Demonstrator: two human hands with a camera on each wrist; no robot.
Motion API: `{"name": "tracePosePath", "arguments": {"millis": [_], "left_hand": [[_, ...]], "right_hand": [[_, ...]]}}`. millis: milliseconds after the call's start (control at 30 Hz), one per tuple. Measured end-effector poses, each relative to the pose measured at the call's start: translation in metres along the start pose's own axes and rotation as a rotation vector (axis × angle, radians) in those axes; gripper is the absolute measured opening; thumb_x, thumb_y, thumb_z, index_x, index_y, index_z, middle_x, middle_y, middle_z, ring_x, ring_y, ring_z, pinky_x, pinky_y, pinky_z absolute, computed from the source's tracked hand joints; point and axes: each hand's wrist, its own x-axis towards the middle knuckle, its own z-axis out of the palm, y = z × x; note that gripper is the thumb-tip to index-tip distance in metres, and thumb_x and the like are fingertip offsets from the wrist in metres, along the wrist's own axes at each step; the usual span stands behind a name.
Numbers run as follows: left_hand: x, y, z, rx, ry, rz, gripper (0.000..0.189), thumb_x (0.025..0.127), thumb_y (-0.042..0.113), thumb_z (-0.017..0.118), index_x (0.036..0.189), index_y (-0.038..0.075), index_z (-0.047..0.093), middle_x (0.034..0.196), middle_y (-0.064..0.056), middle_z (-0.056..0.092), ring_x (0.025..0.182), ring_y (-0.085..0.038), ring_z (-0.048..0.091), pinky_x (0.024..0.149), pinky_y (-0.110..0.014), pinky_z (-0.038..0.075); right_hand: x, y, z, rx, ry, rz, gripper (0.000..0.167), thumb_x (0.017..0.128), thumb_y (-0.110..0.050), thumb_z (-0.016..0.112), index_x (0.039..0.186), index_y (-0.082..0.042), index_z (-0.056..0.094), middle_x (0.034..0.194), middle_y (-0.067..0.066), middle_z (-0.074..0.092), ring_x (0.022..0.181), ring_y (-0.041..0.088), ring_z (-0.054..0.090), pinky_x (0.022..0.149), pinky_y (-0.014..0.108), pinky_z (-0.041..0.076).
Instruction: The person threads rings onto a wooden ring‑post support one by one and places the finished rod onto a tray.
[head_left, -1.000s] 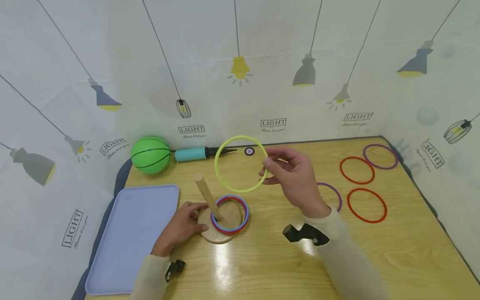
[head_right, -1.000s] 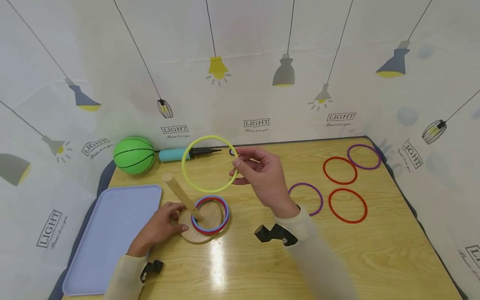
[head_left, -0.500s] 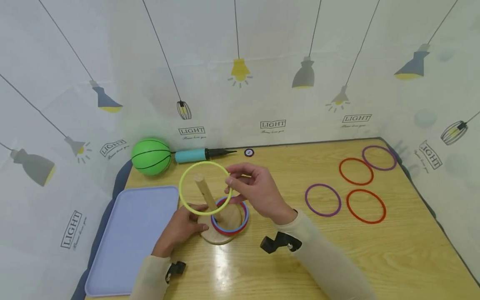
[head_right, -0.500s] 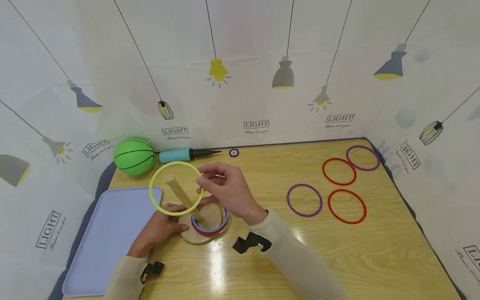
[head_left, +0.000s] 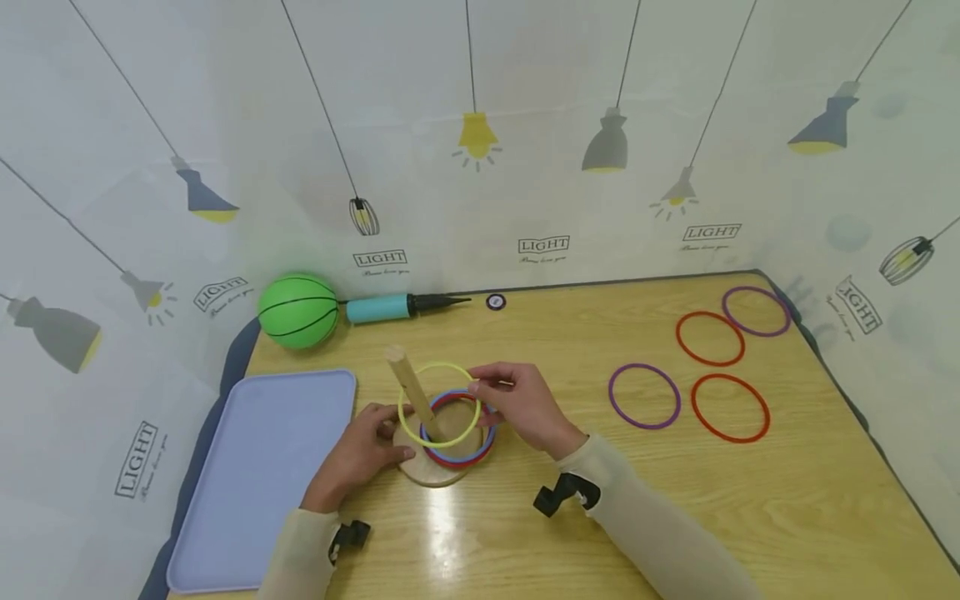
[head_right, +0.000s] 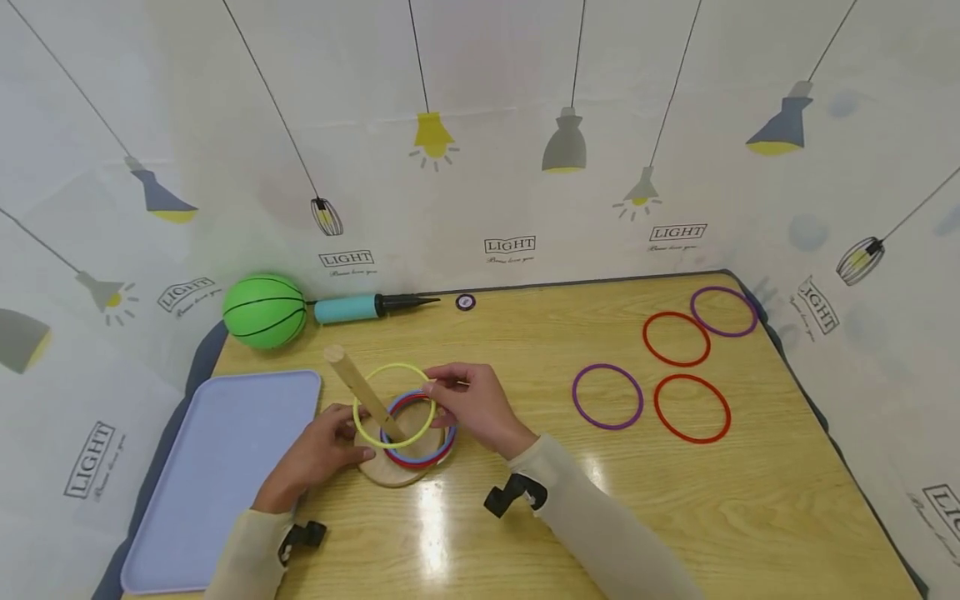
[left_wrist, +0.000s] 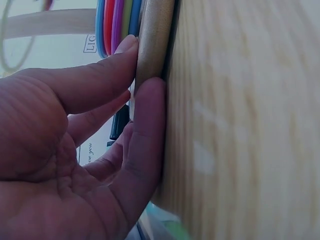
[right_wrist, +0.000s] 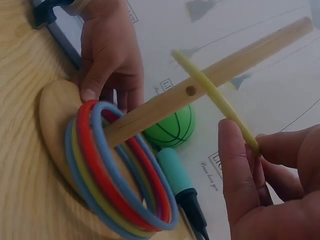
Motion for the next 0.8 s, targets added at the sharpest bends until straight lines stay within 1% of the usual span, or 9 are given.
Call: {"name": "tracePosePath", "arguments": {"millis": [67,100,200,267,333,467,567,667,800], "left_hand": [[0.000,0.000,0.000,-0.003,-0.005,0.002,0.062,0.083,0.012,0.091,0.141,0.010,0.068,0.118,-0.015,0.063,0.100,-0.024,0.066,0.089,-0.037,0.051],[0.000,0.000,0.000,0.000,-0.007,0.004,0.062,0.084,0.013,0.091,0.141,0.009,0.067,0.118,-0.015,0.062,0.100,-0.024,0.066,0.089,-0.036,0.051],[0.000,0.000,0.000,-0.005,-0.011,-0.006,0.064,0.084,0.012,0.090,0.143,0.009,0.066,0.118,-0.016,0.062,0.100,-0.024,0.065,0.087,-0.033,0.051],[0.000,0.000,0.000,-0.003,-0.017,-0.011,0.064,0.085,0.013,0.090,0.144,0.010,0.065,0.119,-0.016,0.062,0.100,-0.023,0.065,0.086,-0.033,0.051],[0.001,0.000,0.000,-0.002,-0.016,-0.021,0.064,0.085,0.012,0.090,0.144,0.012,0.066,0.119,-0.015,0.062,0.100,-0.022,0.064,0.087,-0.034,0.051],[0.001,0.000,0.001,0.012,-0.010,-0.021,0.064,0.084,0.011,0.090,0.144,0.014,0.066,0.120,-0.015,0.062,0.100,-0.022,0.064,0.088,-0.036,0.050],[0.001,0.001,0.001,0.016,-0.008,-0.020,0.064,0.084,0.010,0.090,0.143,0.013,0.066,0.120,-0.016,0.062,0.100,-0.023,0.064,0.089,-0.037,0.049],[0.000,0.002,0.001,0.018,-0.008,-0.020,0.064,0.084,0.010,0.089,0.143,0.013,0.067,0.121,-0.016,0.062,0.101,-0.023,0.063,0.089,-0.037,0.049],[0.000,0.002,0.002,0.013,-0.011,-0.022,0.063,0.084,0.010,0.089,0.143,0.014,0.067,0.121,-0.016,0.061,0.100,-0.023,0.063,0.089,-0.038,0.049]], "right_hand": [[0.001,0.009,-0.003,-0.001,0.005,0.021,0.034,0.102,-0.003,0.068,0.134,0.009,0.066,0.102,0.010,0.068,0.082,0.015,0.070,0.074,0.053,0.064],[0.002,0.014,-0.005,-0.004,0.007,0.031,0.034,0.101,-0.003,0.068,0.133,0.009,0.067,0.104,0.013,0.069,0.083,0.016,0.070,0.072,0.051,0.064],[0.003,0.024,-0.008,-0.004,0.014,0.063,0.033,0.101,-0.004,0.069,0.131,0.009,0.068,0.114,0.024,0.070,0.087,0.022,0.070,0.069,0.045,0.065],[0.004,0.030,-0.010,-0.008,0.021,0.085,0.030,0.101,-0.005,0.069,0.129,0.007,0.070,0.121,0.030,0.069,0.090,0.025,0.071,0.069,0.042,0.065],[0.004,0.034,-0.012,-0.017,0.029,0.101,0.029,0.101,-0.005,0.069,0.128,0.005,0.071,0.123,0.031,0.069,0.089,0.025,0.071,0.069,0.041,0.065],[0.004,0.039,-0.014,-0.046,0.039,0.105,0.029,0.101,-0.006,0.070,0.128,0.005,0.071,0.118,0.028,0.071,0.082,0.022,0.071,0.067,0.038,0.064],[0.003,0.043,-0.016,-0.069,0.057,0.103,0.028,0.100,-0.007,0.072,0.126,0.006,0.072,0.111,0.022,0.074,0.080,0.019,0.071,0.067,0.039,0.065],[0.003,0.048,-0.018,-0.091,0.071,0.101,0.027,0.099,-0.008,0.073,0.123,0.006,0.073,0.107,0.018,0.075,0.082,0.016,0.071,0.068,0.042,0.065],[0.003,0.052,-0.019,-0.125,0.076,0.093,0.026,0.098,-0.009,0.074,0.120,0.004,0.075,0.107,0.020,0.076,0.081,0.014,0.070,0.067,0.043,0.065]]}}
